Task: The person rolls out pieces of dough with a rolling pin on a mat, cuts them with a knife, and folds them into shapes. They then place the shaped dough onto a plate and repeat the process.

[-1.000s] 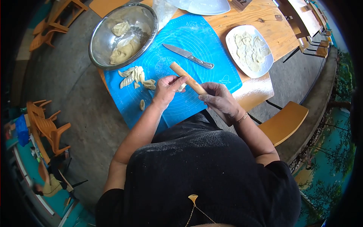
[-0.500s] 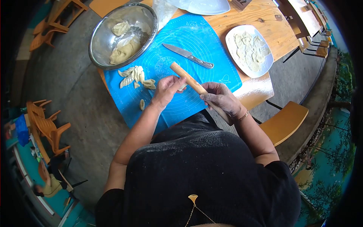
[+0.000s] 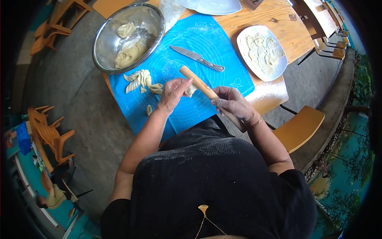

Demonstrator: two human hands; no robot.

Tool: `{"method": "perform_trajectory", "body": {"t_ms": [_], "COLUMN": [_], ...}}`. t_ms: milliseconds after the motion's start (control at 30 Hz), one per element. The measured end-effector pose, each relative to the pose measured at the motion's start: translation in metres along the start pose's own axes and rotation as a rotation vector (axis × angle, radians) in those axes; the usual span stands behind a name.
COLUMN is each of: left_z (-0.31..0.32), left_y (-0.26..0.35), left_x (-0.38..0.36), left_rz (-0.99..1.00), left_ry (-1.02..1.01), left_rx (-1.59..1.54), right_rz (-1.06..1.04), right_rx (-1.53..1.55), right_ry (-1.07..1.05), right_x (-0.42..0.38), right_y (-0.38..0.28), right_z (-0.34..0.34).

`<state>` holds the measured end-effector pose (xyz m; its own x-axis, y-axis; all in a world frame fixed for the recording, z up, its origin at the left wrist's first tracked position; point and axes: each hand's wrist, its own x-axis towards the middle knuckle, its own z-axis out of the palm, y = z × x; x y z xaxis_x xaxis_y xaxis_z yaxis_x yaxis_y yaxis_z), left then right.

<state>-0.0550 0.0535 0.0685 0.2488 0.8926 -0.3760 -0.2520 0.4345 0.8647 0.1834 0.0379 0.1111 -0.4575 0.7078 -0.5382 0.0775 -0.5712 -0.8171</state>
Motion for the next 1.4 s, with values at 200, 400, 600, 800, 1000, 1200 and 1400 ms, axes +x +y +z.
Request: {"method": "perform_trajectory", "body": {"t_ms": [200,400,600,800,1000,1200,1400], "left_z": [-0.002,-0.007,-0.004,-0.005,-0.006,-0.002,-0.003], "left_y": [-0.004,0.003,0.008,0.000,-0.003,0.008,0.004], "left_x": [0.007,0.003,0.002,0.007,0.003,0.000,-0.001], "left_rz": [-0.059,0.010,0.002,-0.080,0.010,0.008,-0.080], "left_ry": [0.031,-0.092,-0.177,-0.075,-0.117,-0.233,-0.136], "left_rx": [0.128,0.090,0.067,0.077,0.044,0.041,0.193], "right_rz": [0.014,0.066,0.007,0.005,0.045,0.084,0.037], "right_rx": [0.087,0.346,0.075,0.006,0.233,0.417,0.231], "right_ry": [-0.094,-0.162,-0.043,-0.023,-0.135,-0.214,-0.143], "right_x": [0.000,-0.003,-0.002,-0.003,-0.008,-0.008,-0.011], "right_y": [-0.001,0.004,-0.002,-0.005,-0.002,0.006,0.002], "right_z": [0.003,-0.006,-0.008,0.001,-0.008,-0.019,-0.017]}}
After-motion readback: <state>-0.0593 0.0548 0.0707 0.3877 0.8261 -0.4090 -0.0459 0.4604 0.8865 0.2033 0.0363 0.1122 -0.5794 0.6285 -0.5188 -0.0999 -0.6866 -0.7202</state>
